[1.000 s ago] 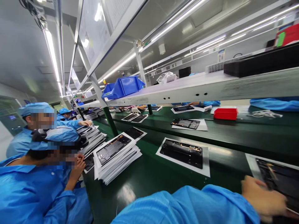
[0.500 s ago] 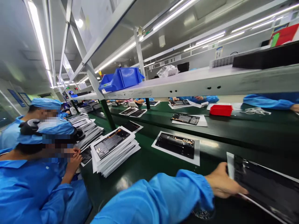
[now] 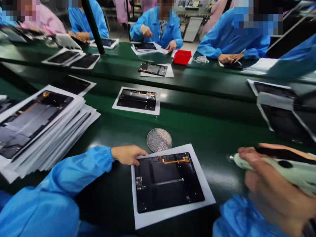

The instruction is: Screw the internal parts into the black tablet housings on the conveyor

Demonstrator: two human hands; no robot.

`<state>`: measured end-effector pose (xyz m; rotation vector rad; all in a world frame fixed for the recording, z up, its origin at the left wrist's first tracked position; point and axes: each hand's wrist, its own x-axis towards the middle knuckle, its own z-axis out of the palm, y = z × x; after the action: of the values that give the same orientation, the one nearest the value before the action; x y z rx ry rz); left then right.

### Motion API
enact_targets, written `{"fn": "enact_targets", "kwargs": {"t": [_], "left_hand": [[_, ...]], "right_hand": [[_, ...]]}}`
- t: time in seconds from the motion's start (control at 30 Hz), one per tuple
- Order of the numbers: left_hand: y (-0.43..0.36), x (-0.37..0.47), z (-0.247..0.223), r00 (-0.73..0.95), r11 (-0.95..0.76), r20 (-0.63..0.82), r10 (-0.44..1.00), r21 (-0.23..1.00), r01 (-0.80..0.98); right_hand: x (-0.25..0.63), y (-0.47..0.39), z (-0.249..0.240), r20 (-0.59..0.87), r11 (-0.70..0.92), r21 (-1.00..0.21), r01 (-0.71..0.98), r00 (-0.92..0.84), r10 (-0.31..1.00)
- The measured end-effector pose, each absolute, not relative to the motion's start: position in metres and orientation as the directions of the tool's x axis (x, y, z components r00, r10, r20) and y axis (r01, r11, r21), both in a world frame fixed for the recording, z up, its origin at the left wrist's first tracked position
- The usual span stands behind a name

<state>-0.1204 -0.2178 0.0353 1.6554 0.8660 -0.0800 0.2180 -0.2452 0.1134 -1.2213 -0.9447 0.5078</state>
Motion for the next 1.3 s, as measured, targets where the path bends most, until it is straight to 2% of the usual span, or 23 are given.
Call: {"fn": "enact_targets", "kwargs": {"t": [0.1, 0.17, 0.37, 0.43, 0.6, 0.9, 1.0, 1.2, 1.3], "left_hand": [[-0.217, -0.117, 0.043, 0.737, -0.389, -0.356, 0.575, 0.674, 0.628], [-0.222, -0.108, 0.041, 0.751, -0.495, -0.290, 0.593, 0.605, 0.624], [-0.244, -0.079, 0.032, 0.843, -0.729, -0.142, 0.519, 0.441, 0.524], [-0.246, -0.083, 0.036, 0.835, -0.750, -0.117, 0.537, 0.388, 0.536], [-0.246, -0.103, 0.045, 0.759, -0.710, -0.116, 0.640, 0.288, 0.643], [-0.252, -0.087, 0.028, 0.750, -0.730, 0.057, 0.659, 0.291, 0.619], [-0.251, -0.087, 0.028, 0.750, -0.731, 0.066, 0.658, 0.296, 0.615], [-0.252, -0.088, 0.032, 0.758, -0.713, -0.004, 0.652, 0.338, 0.614], [-0.252, -0.086, 0.033, 0.726, -0.713, 0.100, 0.680, 0.322, 0.623]], "right_hand": [[0.195, -0.233, 0.109, 0.337, 0.340, -0.938, 0.063, 0.385, 0.859], [0.182, -0.229, 0.107, 0.319, 0.331, -0.944, -0.006, 0.256, 0.913], [0.143, -0.216, 0.099, 0.310, 0.313, -0.943, -0.116, 0.042, 0.950], [0.129, -0.211, 0.090, 0.302, 0.298, -0.945, -0.134, -0.009, 0.953], [0.106, -0.203, 0.062, 0.231, 0.226, -0.960, -0.168, -0.009, 0.973], [0.102, -0.202, 0.056, 0.232, 0.228, -0.965, -0.131, -0.015, 0.973], [0.101, -0.201, 0.056, 0.239, 0.235, -0.964, -0.121, -0.017, 0.971], [0.099, -0.199, 0.056, 0.234, 0.231, -0.968, -0.095, -0.014, 0.972], [0.099, -0.199, 0.053, 0.242, 0.240, -0.966, -0.096, -0.009, 0.970]]}}
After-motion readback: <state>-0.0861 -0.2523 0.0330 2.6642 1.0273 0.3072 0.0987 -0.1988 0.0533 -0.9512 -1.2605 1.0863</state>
